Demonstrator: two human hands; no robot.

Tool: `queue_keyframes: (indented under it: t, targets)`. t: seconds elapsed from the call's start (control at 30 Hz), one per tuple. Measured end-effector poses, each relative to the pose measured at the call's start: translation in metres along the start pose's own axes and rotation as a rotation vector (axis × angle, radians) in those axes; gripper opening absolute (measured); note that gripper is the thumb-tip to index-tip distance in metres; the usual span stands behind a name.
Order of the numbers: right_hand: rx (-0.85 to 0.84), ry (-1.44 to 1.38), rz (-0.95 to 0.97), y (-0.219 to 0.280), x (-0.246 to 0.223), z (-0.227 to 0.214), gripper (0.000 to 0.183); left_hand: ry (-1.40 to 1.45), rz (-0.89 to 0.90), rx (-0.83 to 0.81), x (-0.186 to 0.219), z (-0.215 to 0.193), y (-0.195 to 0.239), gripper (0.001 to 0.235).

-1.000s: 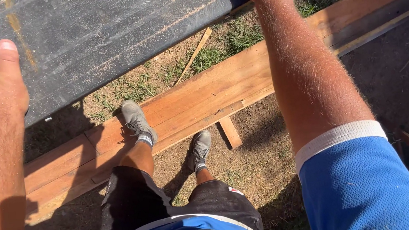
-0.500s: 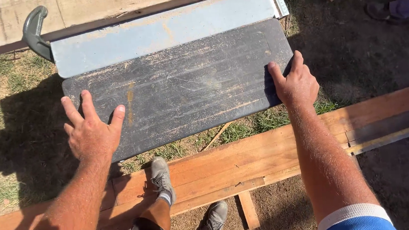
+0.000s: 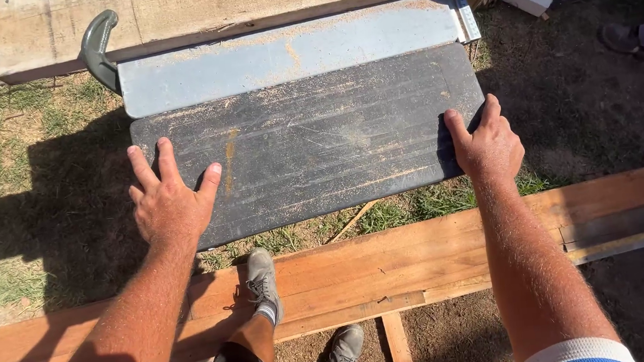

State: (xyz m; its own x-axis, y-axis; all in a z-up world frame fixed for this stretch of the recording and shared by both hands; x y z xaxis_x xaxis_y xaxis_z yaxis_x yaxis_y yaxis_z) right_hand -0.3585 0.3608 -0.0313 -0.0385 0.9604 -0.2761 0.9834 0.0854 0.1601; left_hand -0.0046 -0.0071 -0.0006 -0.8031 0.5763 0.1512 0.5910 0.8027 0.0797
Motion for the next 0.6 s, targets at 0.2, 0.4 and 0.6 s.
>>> queue_keyframes:
  t: [0.2,0.4,0.6]
  targets:
    - [-0.002,0.003,0.004,-0.0008,0.0006,0.0008,0.092,-0.011,0.007,0.012,-0.0007,0.0015,-0.0001,0.102]
    - [0.007,-0.002,-0.004,0.0004,0.0008,0.0012,0.090,-0.012,-0.002,-0.008,0.0013,-0.0012,0.0003,0.101]
    - [0.022,0.010,-0.009,-0.0038,0.0026,0.0051,0.090,-0.007,0.000,-0.012,0.0011,-0.0017,0.0003,0.102]
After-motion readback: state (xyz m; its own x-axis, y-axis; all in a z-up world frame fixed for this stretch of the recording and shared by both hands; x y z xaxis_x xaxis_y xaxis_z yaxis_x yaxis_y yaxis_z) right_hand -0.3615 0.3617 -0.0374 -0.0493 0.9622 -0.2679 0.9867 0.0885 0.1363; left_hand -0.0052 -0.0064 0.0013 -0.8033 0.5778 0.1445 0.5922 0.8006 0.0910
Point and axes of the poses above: each hand's wrist, its own y-axis away from the middle knuckle, its own z-axis out of the palm, x = y × z, the point moved 1 cm from there along -y, towards the middle knuckle, and after that the axes turned 7 degrees about z, right-handed, at the moved point
